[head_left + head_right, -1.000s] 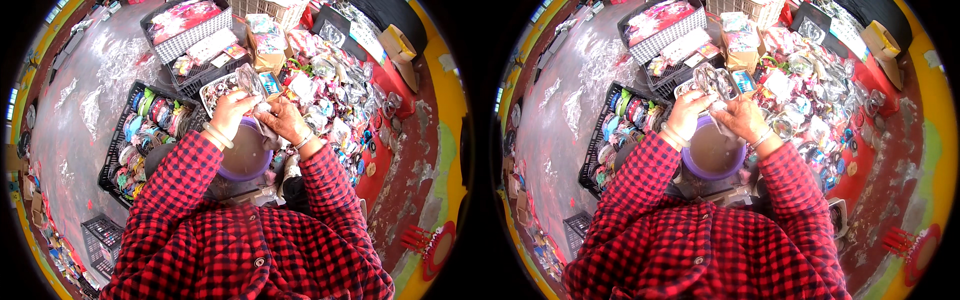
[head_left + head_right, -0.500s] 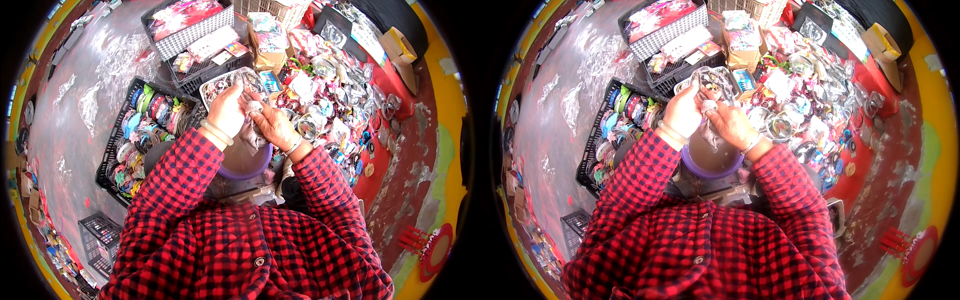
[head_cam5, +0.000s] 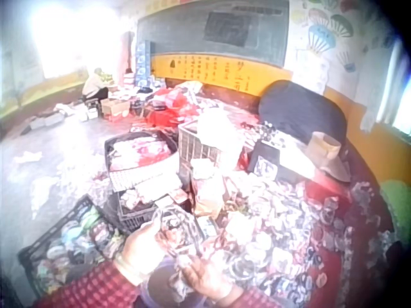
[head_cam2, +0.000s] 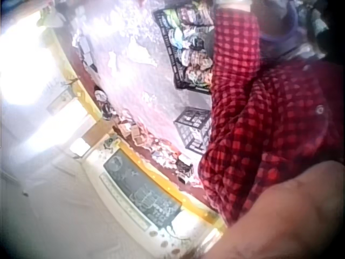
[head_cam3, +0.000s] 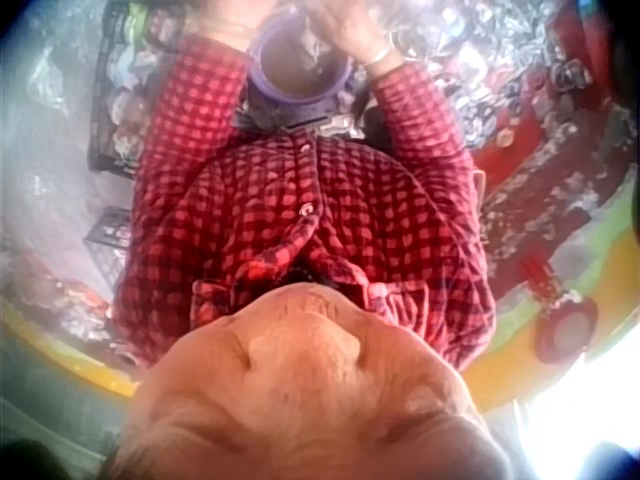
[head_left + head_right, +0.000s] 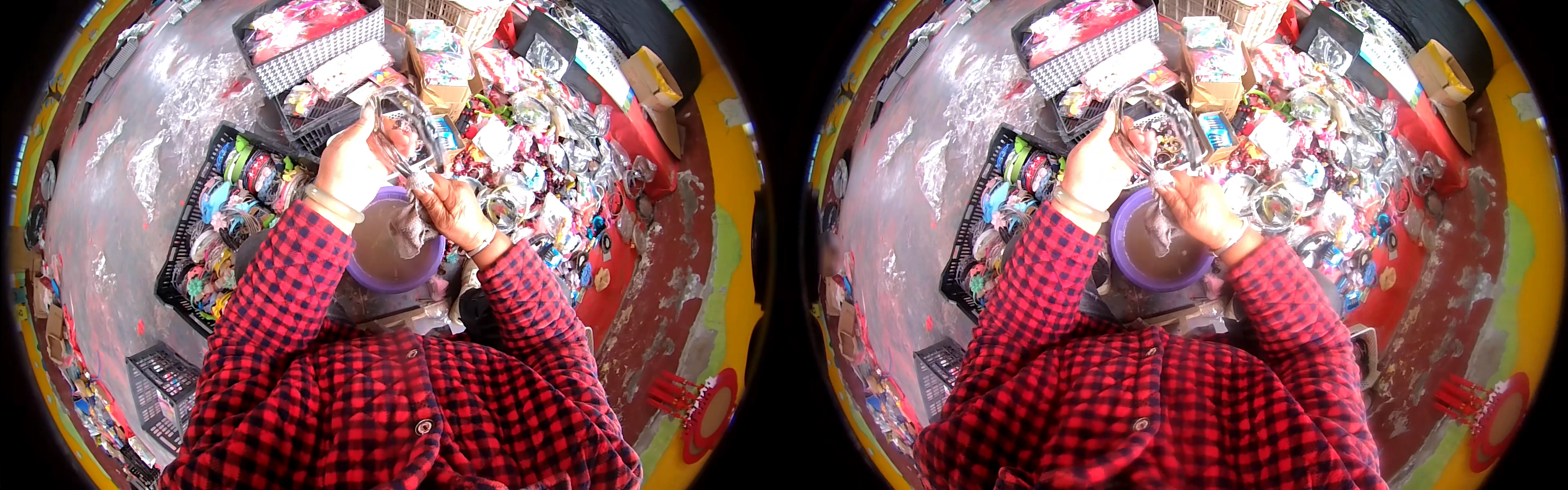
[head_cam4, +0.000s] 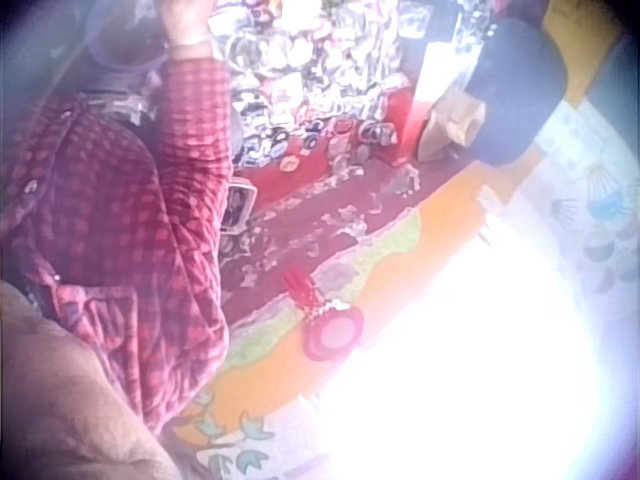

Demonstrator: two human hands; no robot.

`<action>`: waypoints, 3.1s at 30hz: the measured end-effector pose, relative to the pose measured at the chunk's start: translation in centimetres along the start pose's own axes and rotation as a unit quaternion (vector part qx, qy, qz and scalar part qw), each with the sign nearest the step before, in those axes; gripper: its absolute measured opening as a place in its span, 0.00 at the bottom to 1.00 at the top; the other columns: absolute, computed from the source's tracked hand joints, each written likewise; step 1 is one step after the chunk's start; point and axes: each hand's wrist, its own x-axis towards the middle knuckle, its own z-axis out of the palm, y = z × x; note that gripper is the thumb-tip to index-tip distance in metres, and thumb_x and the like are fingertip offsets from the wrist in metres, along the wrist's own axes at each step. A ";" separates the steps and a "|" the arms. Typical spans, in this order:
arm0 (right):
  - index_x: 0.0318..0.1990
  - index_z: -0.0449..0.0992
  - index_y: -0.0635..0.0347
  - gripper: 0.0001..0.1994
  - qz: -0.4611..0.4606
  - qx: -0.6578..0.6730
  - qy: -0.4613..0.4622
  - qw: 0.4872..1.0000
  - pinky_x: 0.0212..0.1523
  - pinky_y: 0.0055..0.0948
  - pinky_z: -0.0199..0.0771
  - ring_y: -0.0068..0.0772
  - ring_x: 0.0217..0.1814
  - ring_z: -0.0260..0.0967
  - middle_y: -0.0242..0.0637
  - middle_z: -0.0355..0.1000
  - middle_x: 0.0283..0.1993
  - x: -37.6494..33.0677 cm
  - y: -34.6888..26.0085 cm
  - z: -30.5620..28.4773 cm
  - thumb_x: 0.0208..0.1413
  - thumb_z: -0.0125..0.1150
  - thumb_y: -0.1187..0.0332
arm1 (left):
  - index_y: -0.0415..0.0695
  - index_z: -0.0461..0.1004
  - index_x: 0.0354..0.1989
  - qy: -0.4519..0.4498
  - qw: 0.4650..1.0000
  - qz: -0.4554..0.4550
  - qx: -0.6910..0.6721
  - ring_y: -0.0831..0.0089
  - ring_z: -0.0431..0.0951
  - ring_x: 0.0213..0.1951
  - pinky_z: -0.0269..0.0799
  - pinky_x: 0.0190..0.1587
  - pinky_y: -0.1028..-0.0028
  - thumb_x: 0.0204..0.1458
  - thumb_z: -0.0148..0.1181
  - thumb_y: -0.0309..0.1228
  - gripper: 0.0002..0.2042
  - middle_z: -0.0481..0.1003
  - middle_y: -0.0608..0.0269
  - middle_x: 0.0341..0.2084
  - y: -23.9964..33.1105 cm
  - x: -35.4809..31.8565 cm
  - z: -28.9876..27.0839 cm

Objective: The person sits on the floor and cleans a bundle of silver-colored metal hair accessories by hand. They repeatedly dip the bundle into a purple bowl of water, rub the items together, and wipe them with a grey cloth.

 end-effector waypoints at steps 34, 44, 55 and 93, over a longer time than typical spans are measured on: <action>0.42 0.69 0.55 0.12 0.048 -0.055 -0.088 0.993 0.32 0.42 0.68 0.53 0.33 0.68 0.50 0.70 0.31 -0.5 1.8 -1.5 0.54 0.50 0.61 | 0.42 0.70 0.31 0.041 0.996 0.021 0.081 0.78 0.56 0.12 0.59 0.32 0.75 0.54 0.47 0.40 0.13 0.59 0.70 0.10 3.3 -1.4 0.8; 0.41 0.73 0.62 0.11 0.162 0.446 0.091 0.876 0.34 0.23 0.69 0.20 0.35 0.68 0.29 0.72 0.34 -1.0 3.3 -5.3 0.58 0.48 0.65 | 0.36 0.70 0.35 0.010 0.958 0.157 0.241 0.74 0.71 0.23 0.67 0.35 0.74 0.56 0.46 0.34 0.12 0.70 0.64 0.19 4.7 -1.8 0.6; 0.48 0.66 0.66 0.21 0.019 0.408 0.146 0.901 0.56 0.38 0.59 0.41 0.56 0.61 0.45 0.65 0.51 -1.5 1.6 -6.5 0.56 0.48 0.56 | 0.38 0.71 0.32 -0.046 0.750 0.189 0.632 0.81 0.71 0.24 0.67 0.28 0.77 0.48 0.56 0.25 0.04 0.73 0.62 0.20 -0.9 -1.3 1.0; 0.50 0.69 0.57 0.16 -0.070 0.066 0.169 0.981 0.57 0.35 0.54 0.35 0.54 0.62 0.38 0.67 0.49 -0.6 -0.2 -2.0 0.51 0.52 0.70 | 0.37 0.72 0.30 -0.069 0.827 -0.002 0.559 0.81 0.71 0.25 0.67 0.29 0.79 0.48 0.53 0.24 0.04 0.73 0.64 0.22 -3.5 -1.9 1.0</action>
